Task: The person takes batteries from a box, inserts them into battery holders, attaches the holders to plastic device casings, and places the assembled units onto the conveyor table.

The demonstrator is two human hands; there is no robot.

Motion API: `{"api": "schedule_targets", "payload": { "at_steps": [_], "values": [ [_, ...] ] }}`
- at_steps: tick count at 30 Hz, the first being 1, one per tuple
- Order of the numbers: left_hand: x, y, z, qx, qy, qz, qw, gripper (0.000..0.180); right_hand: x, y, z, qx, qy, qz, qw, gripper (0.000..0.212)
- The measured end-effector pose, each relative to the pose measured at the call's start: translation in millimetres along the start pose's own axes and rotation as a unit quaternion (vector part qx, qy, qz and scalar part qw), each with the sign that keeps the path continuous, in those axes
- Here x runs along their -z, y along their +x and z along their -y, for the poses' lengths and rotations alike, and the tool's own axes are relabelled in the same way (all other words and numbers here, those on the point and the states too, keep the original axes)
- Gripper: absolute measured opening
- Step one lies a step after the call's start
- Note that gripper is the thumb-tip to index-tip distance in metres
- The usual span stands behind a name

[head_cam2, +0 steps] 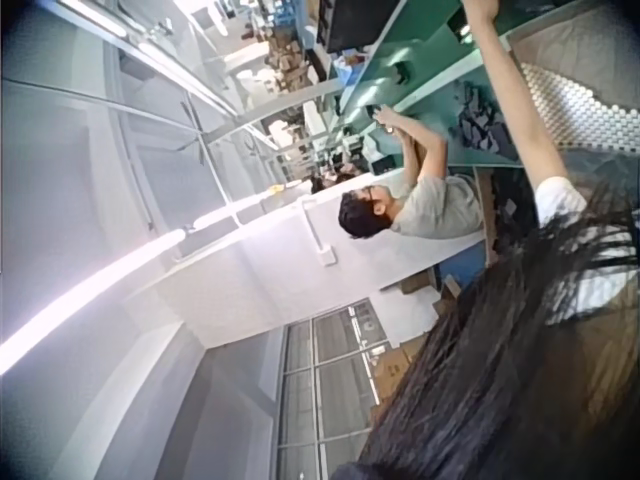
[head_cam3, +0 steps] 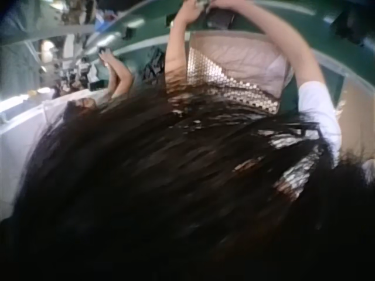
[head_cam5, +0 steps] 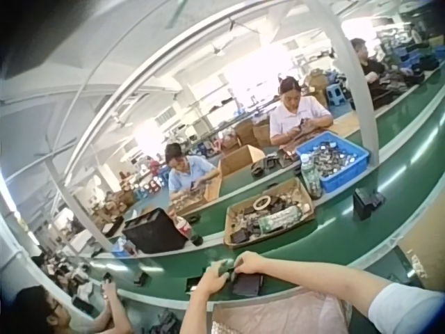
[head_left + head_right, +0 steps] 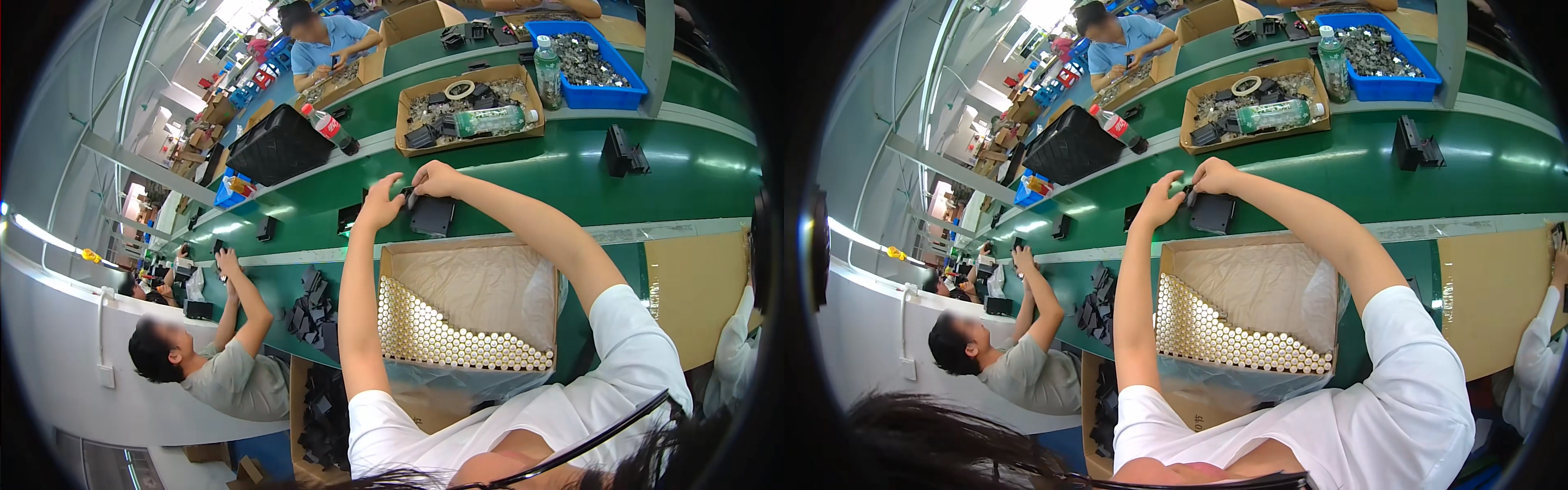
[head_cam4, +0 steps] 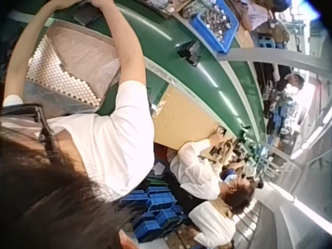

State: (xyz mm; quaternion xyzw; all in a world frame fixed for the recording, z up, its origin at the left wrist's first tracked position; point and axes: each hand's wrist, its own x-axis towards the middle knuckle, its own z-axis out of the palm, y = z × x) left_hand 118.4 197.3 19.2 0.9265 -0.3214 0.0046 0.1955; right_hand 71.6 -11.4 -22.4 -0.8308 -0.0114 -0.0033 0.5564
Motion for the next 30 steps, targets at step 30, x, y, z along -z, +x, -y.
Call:
{"api": "schedule_targets", "payload": {
  "at_steps": [30],
  "values": [
    [-14.0,-23.9,-128.3,0.213,-0.428,-0.036,0.878,0.043,35.7,-115.4,17.8,-0.082,0.414,-0.049,0.905,0.036]
  ]
}}
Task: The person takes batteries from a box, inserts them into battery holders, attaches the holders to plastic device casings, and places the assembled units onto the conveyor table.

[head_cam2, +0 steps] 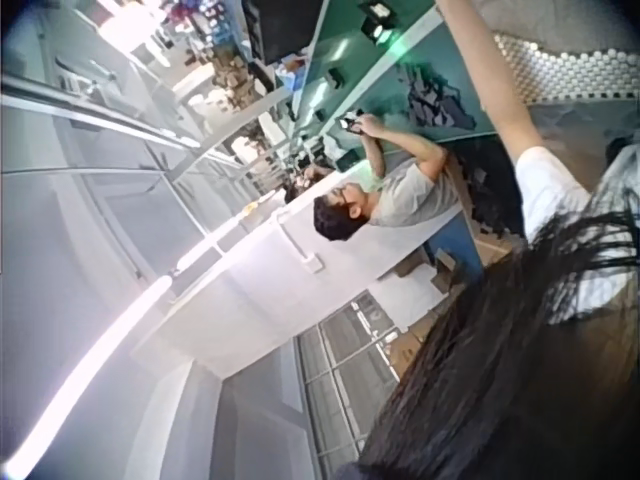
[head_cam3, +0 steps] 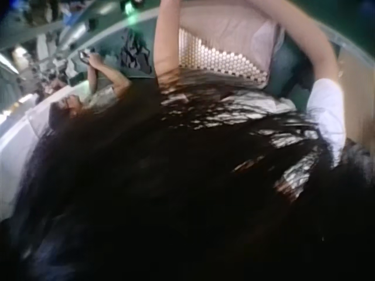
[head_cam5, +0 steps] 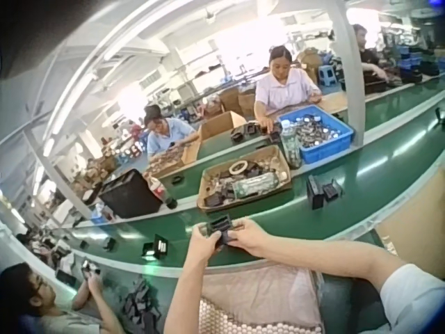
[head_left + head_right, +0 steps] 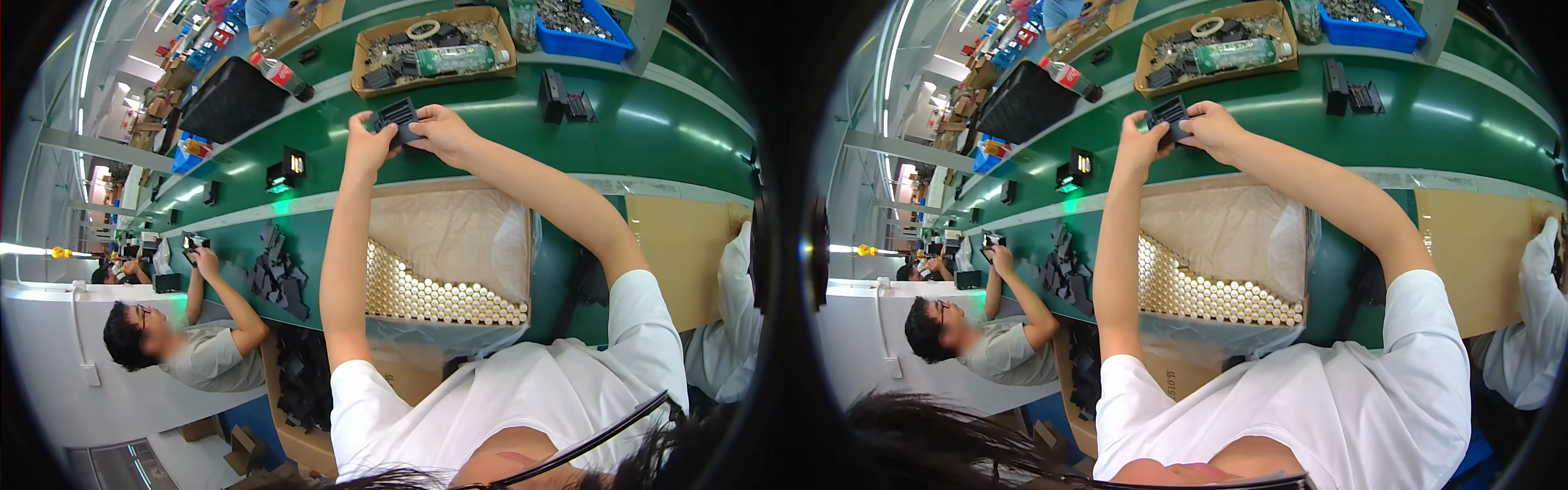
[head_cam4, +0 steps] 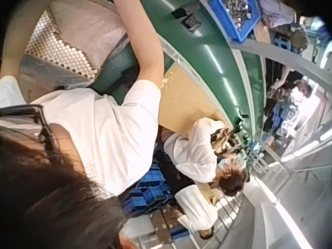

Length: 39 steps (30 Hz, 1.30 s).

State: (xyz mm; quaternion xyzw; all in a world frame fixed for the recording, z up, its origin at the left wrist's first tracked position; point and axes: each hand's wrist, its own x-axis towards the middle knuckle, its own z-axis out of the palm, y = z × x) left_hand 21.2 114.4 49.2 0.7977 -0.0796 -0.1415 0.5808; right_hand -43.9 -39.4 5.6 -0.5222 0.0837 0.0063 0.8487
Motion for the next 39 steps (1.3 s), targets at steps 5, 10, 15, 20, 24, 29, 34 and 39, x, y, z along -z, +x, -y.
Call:
{"api": "schedule_targets", "payload": {
  "at_steps": [5,10,15,20,24,29,34,39],
  "values": [
    [11.4,5.2,22.6,0.023,-0.111,0.025,0.993,0.036,-19.2,-76.4,11.6,-0.045,-0.064,-0.051,0.996,0.04],
    [20.6,14.6,34.7,0.034,-0.247,0.058,0.967,0.029,3.9,-184.0,-3.6,-0.049,-0.543,0.218,0.81,0.026],
    [17.6,18.3,47.4,0.036,-0.349,0.056,0.935,0.024,0.2,-242.5,-16.1,-0.121,-0.626,0.269,0.722,0.024],
    [14.6,13.9,50.7,-0.002,-0.417,0.008,0.909,0.024,-14.5,-251.0,-7.9,-0.125,-0.625,0.226,0.736,0.028],
    [7.1,7.7,47.9,-0.022,-0.439,-0.019,0.898,0.026,-6.0,-249.0,-24.7,-0.054,-0.63,0.189,0.751,0.034],
    [13.4,3.4,49.0,-0.018,-0.427,-0.027,0.904,0.031,8.3,-254.1,-51.2,0.063,-0.6,0.166,0.78,0.037],
    [15.3,1.1,59.6,-0.043,-0.414,-0.033,0.909,0.032,11.5,-256.3,-52.4,0.08,-0.579,0.147,0.798,0.032],
    [14.4,-13.3,62.9,-0.03,-0.419,-0.032,0.907,0.04,21.9,-254.7,-61.9,0.158,-0.601,0.195,0.759,0.026]
  ]
}}
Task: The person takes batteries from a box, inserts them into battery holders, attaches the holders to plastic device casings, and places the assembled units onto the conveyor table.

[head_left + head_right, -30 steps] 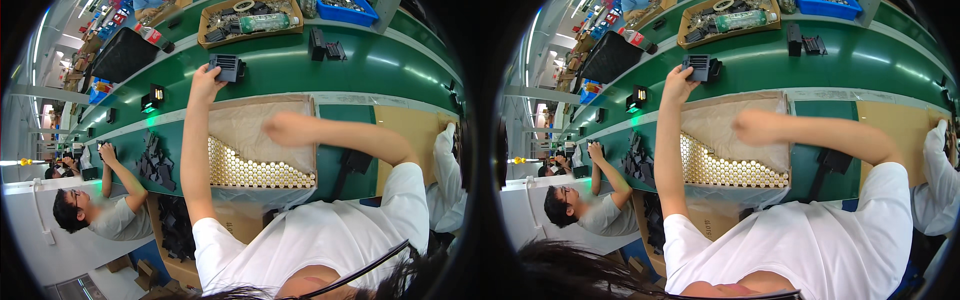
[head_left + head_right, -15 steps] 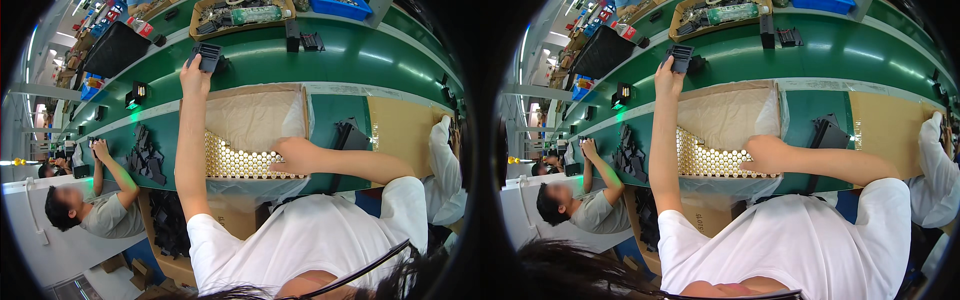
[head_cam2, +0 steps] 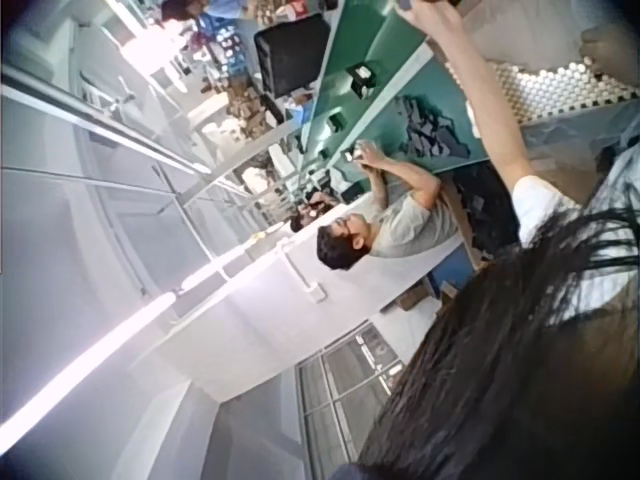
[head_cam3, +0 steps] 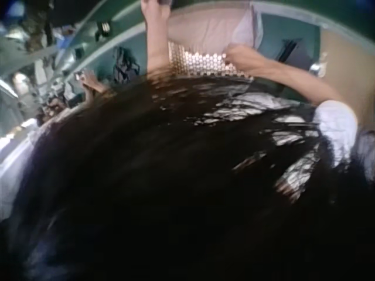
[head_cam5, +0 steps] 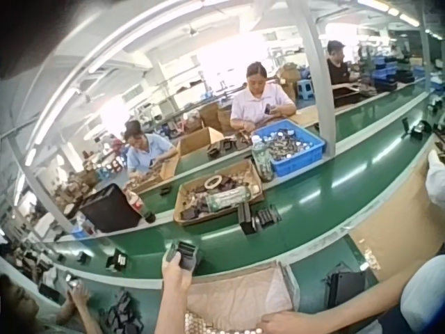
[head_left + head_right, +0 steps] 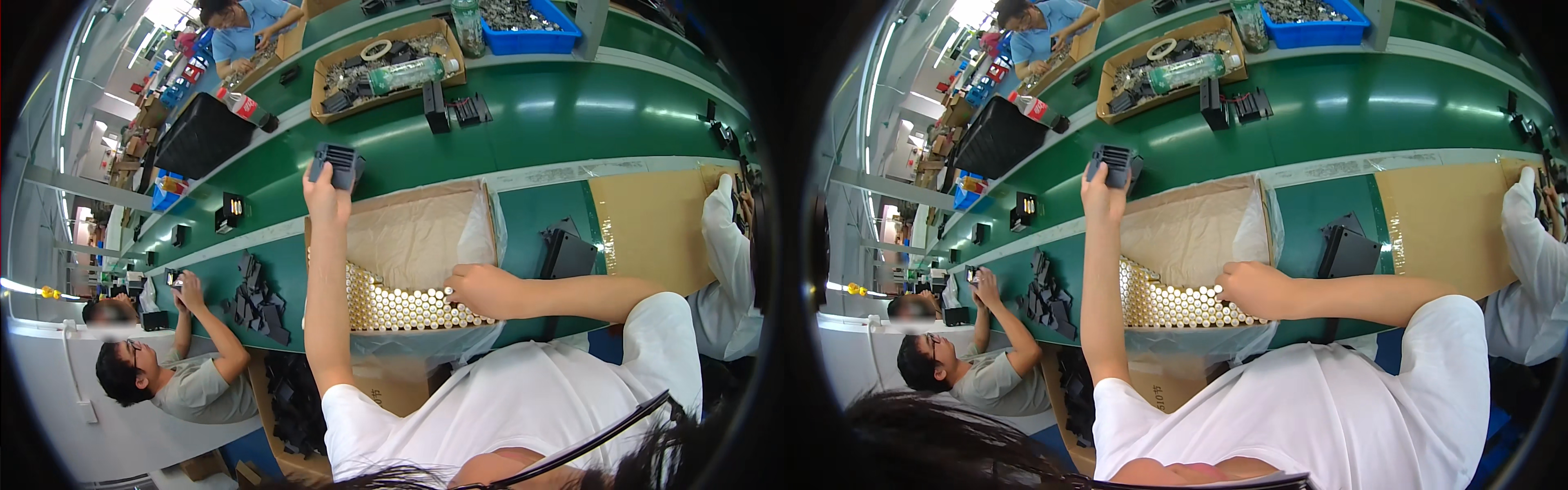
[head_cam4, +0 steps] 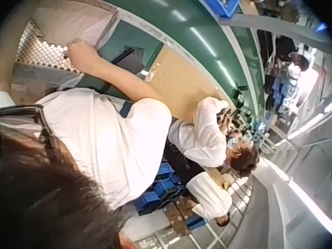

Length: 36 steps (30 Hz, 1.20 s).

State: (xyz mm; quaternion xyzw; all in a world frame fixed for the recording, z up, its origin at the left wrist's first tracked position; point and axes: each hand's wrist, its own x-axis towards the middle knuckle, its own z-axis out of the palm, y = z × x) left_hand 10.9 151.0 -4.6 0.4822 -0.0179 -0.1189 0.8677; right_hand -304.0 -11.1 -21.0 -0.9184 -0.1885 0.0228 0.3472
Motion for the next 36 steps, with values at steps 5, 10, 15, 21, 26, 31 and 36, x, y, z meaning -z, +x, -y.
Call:
{"api": "schedule_targets", "payload": {
  "at_steps": [5,10,15,21,26,31,36],
  "values": [
    [-19.8,-17.7,-5.0,0.007,0.032,0.012,0.999,0.039,52.7,18.2,-2.2,-0.097,0.152,-0.048,0.982,0.014],
    [15.7,-2.0,-5.3,0.006,0.012,0.076,0.997,0.037,121.1,142.0,-3.1,-0.001,0.116,-0.119,0.986,0.02],
    [15.6,21.4,1.0,0.068,-0.044,0.087,0.993,0.034,114.6,255.6,-42.2,0.009,0.028,-0.142,0.989,0.027],
    [17.5,24.8,-19.6,-0.001,0.151,-0.007,0.988,0.039,97.0,296.1,-30.1,-0.034,0.024,-0.093,0.995,0.02],
    [33.1,30.8,-42.3,-0.027,0.152,-0.044,0.987,0.046,87.7,291.1,-23.2,0.092,0.065,-0.169,0.979,0.02],
    [35.3,31.3,-49.5,0.003,0.103,-0.04,0.994,0.054,66.5,297.5,-44.3,0.174,0.018,-0.241,0.955,0.021],
    [35.8,25.4,-54.9,0.018,0.034,-0.008,0.999,0.064,78.0,311.8,-46.8,0.152,0.025,-0.19,0.97,0.026]
  ]
}}
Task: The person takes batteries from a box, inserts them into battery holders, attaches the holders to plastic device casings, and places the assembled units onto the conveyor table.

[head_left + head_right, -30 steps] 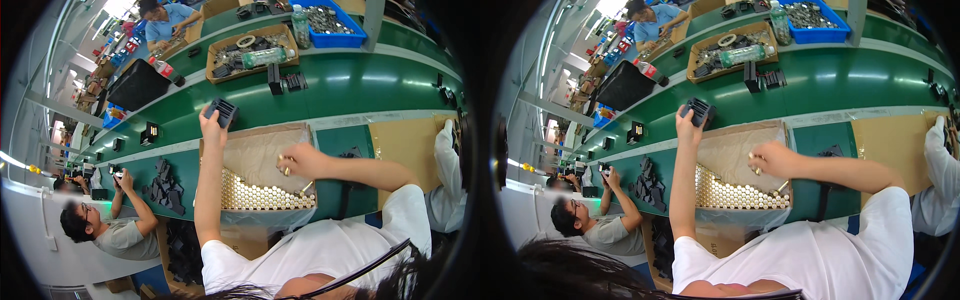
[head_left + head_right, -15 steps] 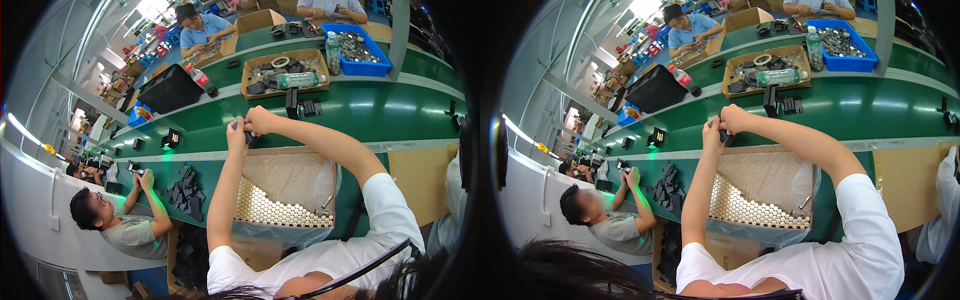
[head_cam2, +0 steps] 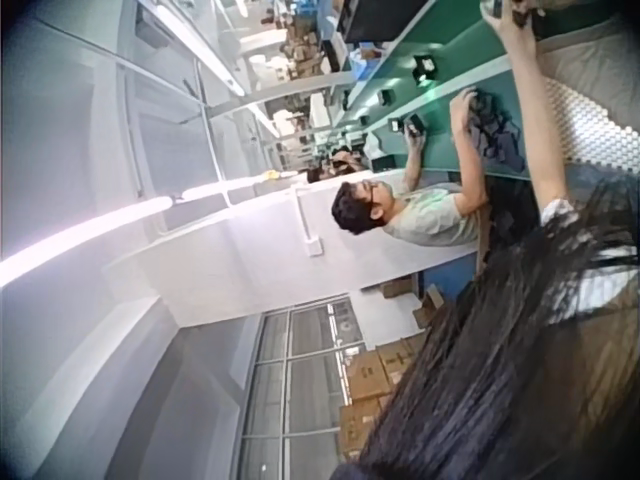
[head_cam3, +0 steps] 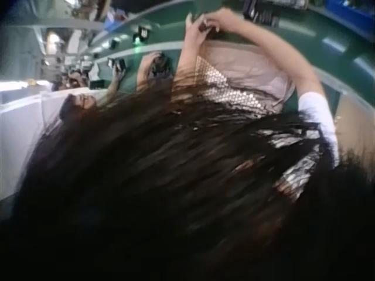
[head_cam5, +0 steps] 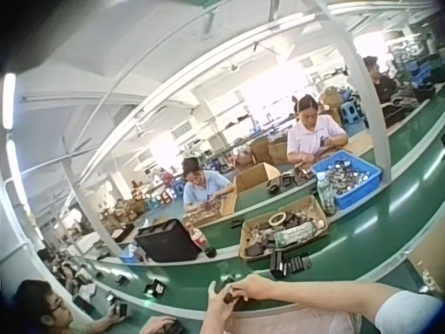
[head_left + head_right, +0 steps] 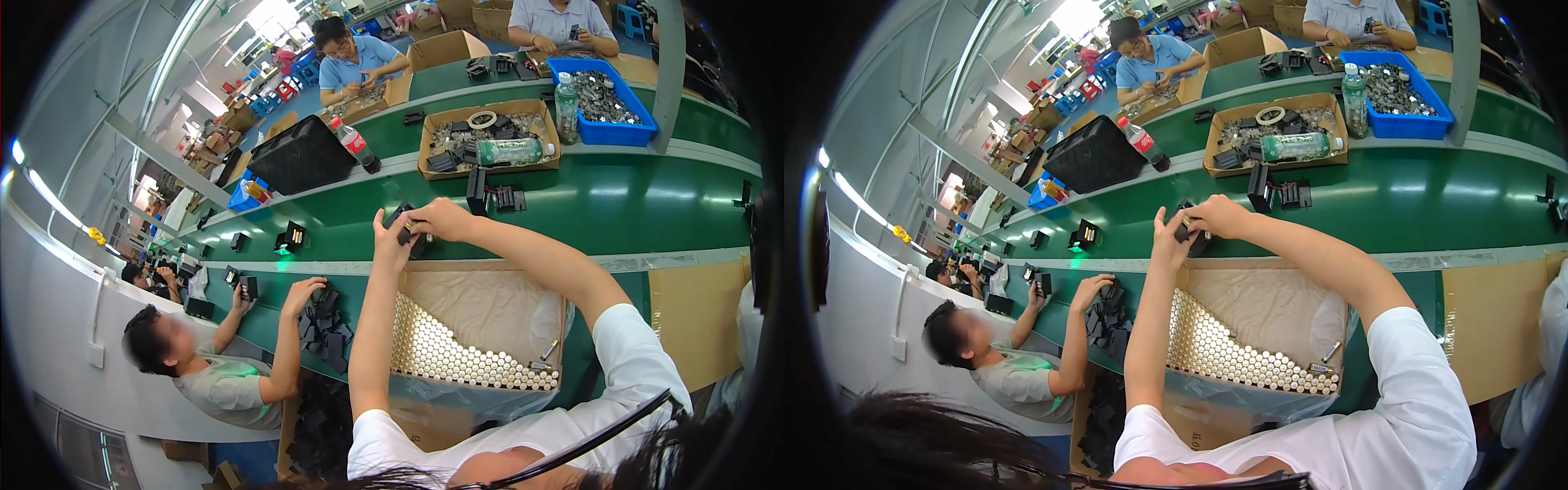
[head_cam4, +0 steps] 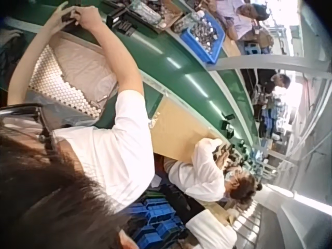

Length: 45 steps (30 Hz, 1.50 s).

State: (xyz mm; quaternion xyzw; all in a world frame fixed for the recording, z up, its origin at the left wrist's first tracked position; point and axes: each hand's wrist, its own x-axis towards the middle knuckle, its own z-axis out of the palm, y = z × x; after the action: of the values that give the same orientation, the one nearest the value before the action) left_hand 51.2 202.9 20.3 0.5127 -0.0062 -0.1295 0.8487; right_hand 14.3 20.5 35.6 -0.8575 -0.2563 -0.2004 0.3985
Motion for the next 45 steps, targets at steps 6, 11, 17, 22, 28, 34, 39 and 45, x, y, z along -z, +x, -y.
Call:
{"api": "schedule_targets", "payload": {
  "at_steps": [6,11,17,22,28,34,39,45],
  "values": [
    [10.4,3.4,-5.9,-0.029,0.033,0.009,0.999,0.073,-2.8,37.0,-3.1,0.005,0.077,-0.015,0.997,0.027],
    [15.3,8.9,-10.3,-0.015,0.05,-0.013,0.999,0.076,-30.3,69.1,-13.2,0.075,-0.05,-0.108,0.99,0.025],
    [15.7,15.8,-6.5,-0.018,0.032,-0.062,0.997,0.075,-47.0,76.2,-27.7,0.088,-0.226,-0.015,0.97,0.021],
    [36.4,29.3,-5.1,-0.051,0.069,-0.118,0.989,0.072,-70.0,44.6,-14.4,0.184,-0.216,-0.176,0.943,0.016],
    [72.5,57.0,-16.6,-0.06,0.328,-0.142,0.932,0.063,-41.6,13.0,-15.5,0.155,-0.178,-0.069,0.969,0.016],
    [43.2,37.9,-28.8,-0.089,0.764,-0.112,0.629,0.051,18.0,-29.1,-80.7,-0.065,-0.134,-0.103,0.983,0.018],
    [1.6,41.9,-9.3,-0.377,0.804,-0.078,0.454,0.05,7.0,-47.5,-131.7,0.001,-0.24,-0.015,0.971,0.016],
    [-14.2,82.0,7.6,-0.177,0.718,0.016,0.673,0.051,7.1,-24.8,-131.9,-0.013,-0.166,0.058,0.984,0.01]
  ]
}}
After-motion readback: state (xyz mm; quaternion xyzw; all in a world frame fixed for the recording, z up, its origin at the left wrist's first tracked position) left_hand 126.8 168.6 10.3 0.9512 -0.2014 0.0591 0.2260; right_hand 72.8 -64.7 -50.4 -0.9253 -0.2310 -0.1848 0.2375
